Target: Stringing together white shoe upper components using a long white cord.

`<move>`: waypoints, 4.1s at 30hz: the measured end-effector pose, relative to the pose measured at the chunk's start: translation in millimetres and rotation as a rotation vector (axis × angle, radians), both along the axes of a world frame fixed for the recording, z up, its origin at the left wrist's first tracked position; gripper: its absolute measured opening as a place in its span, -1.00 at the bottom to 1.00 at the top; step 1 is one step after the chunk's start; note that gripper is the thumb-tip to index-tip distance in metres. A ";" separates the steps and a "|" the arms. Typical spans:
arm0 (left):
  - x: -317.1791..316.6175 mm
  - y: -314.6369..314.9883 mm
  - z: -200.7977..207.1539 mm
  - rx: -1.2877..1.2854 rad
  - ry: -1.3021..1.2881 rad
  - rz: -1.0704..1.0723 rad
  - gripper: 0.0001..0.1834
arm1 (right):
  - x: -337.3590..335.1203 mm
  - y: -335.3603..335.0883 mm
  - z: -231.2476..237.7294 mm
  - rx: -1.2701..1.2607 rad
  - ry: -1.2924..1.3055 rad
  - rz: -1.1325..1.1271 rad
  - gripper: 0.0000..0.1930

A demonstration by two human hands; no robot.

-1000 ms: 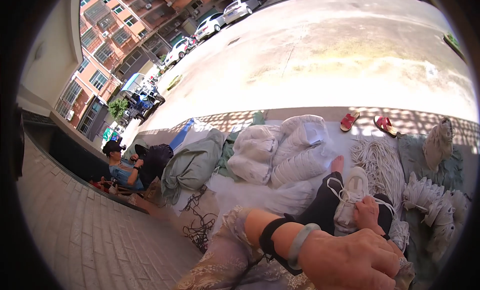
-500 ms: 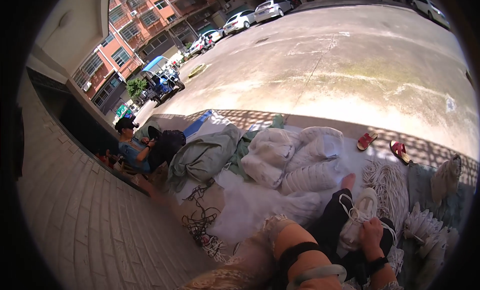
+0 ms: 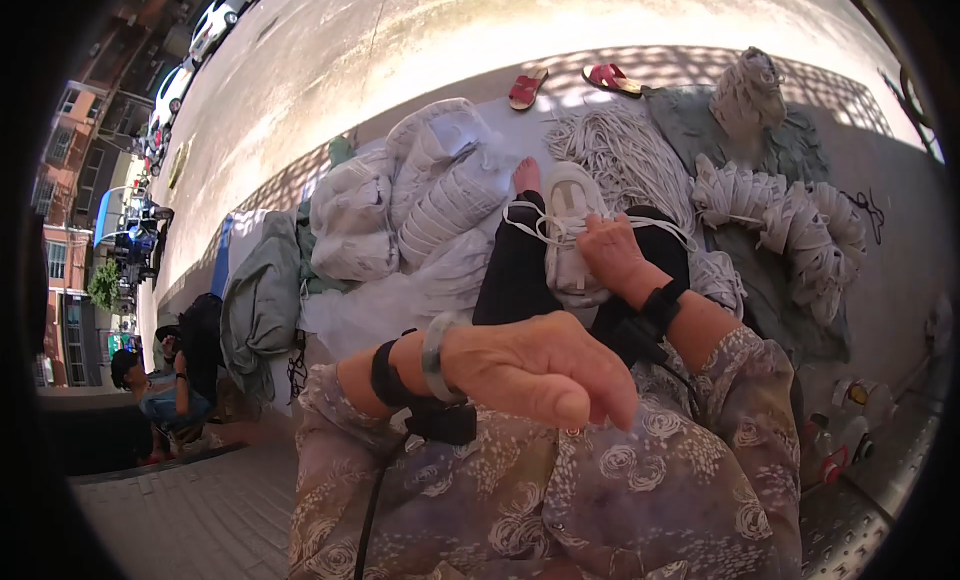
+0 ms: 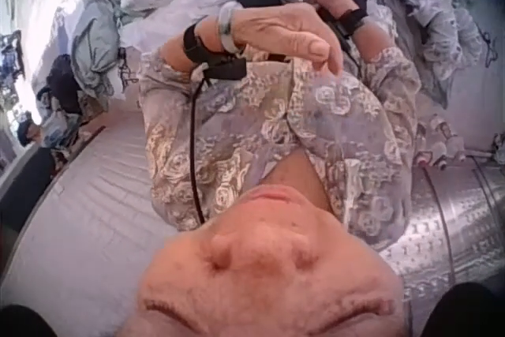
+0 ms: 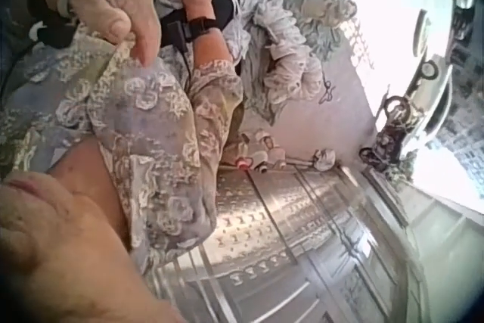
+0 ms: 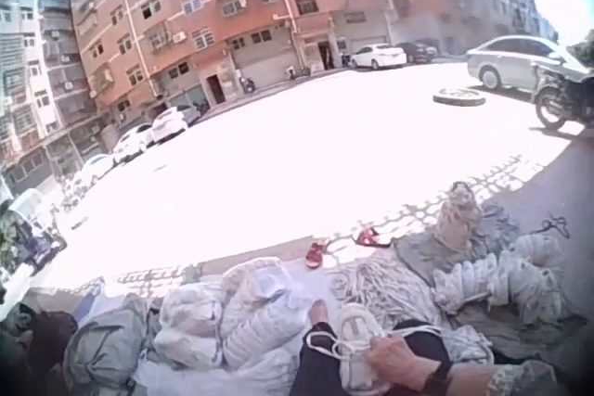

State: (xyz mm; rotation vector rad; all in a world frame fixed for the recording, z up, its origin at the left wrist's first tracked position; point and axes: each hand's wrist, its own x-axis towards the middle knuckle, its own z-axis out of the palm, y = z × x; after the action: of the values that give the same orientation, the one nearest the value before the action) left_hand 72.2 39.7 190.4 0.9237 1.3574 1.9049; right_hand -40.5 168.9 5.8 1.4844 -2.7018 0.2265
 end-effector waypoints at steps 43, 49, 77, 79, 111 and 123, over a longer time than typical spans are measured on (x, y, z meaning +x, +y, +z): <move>-76.4 -46.6 -181.8 -1.113 0.785 0.868 -0.83 | -27.0 34.2 33.9 0.144 -0.467 -0.062 -0.77; -71.9 -56.5 -175.8 -1.315 0.724 0.697 -0.89 | -18.6 16.9 16.1 0.077 -0.446 -0.124 -0.67; -54.5 -123.0 -127.8 -0.322 -0.432 0.983 -0.70 | -20.1 79.6 12.7 -0.416 -0.276 0.031 -0.85; -51.4 -127.4 -117.5 -0.320 -0.433 1.005 -0.70 | -18.1 49.5 9.0 -0.404 -0.278 0.024 -0.87; -55.7 -46.3 -199.7 -1.154 0.205 0.937 -0.66 | -62.7 351.6 18.4 0.263 -0.298 -0.585 -0.85; -49.9 -45.3 -196.3 -1.001 0.074 1.103 -0.66 | -16.6 93.2 30.5 -0.325 -0.443 -0.101 -0.63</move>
State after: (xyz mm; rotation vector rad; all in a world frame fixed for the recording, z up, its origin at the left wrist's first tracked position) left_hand 22.4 -5.6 -5.9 -0.3669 2.7873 1.3714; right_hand -57.0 262.1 36.3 1.3227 -2.8530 1.0450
